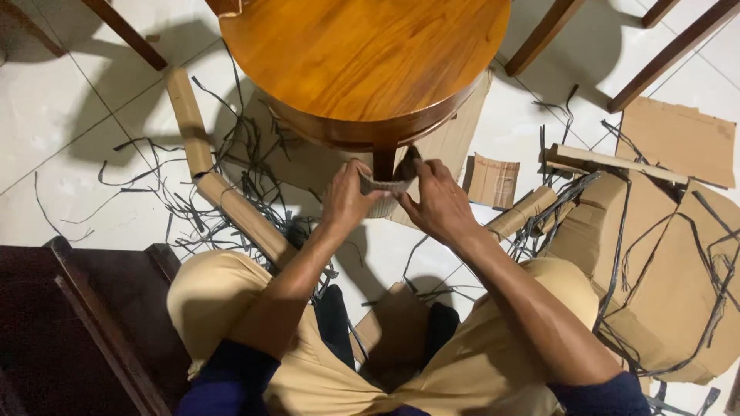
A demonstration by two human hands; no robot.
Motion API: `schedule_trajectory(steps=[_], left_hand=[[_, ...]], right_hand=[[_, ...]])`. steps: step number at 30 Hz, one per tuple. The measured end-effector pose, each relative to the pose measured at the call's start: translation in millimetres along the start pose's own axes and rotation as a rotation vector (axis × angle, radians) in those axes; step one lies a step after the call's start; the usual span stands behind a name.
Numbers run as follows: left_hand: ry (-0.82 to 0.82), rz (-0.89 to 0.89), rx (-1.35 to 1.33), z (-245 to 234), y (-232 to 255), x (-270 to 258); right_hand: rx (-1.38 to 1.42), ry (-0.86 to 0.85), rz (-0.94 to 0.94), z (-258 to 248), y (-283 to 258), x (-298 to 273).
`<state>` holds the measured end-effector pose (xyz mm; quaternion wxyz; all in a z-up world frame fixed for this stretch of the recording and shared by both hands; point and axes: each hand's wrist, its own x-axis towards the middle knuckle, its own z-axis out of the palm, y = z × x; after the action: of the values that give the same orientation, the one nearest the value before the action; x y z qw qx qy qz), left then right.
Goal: Wrapping a wooden stool leg with cardboard and securing it with plastic ties for protection
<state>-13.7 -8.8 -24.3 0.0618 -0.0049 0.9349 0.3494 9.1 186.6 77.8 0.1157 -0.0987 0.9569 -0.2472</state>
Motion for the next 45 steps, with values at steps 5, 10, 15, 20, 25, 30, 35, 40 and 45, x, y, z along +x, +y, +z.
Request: schedule_trajectory(steps=[5,10,15,20,25,30,35,40,45], left_hand=[[0.100,-0.007,0.051,-10.3,-8.6,2.5],[0.193,-0.002,0.103,-14.0,-15.9,9.1],[0.238,-0.009,0.145,2.9,-25.8,15.4],[0.215,0.012,0.059,11.6,-24.0,11.9],[0.154,0.061,-0.001,11.7,-13.3,9.1],[0.158,0.222,-0.191,45.2,-56.7,34.8],[0.112,0.100,-0.310,55.5,-66.5,49.2],[0.104,0.034,-0.385,40.7,-41.1,41.3],[-0.007,-0.053,-0.496,20.8,-39.3,31.5]], right_hand=[[0.089,0.033,-0.088,5.8,-9.8,8.7],[0.172,-0.015,-0.139,15.8,-3.2,10.8],[0.312,0.027,-0.163,18.2,-17.6,3.9],[0.285,0.004,-0.093,38.2,0.8,14.5],[0.271,-0.050,-0.005,54.8,14.4,30.6],[0.305,-0.004,-0.014,75.6,21.1,49.5],[0.279,0.026,0.040,56.0,4.9,45.9],[0.325,0.050,0.036,63.5,10.8,54.7],[0.320,0.015,0.051,61.7,20.0,58.5]])
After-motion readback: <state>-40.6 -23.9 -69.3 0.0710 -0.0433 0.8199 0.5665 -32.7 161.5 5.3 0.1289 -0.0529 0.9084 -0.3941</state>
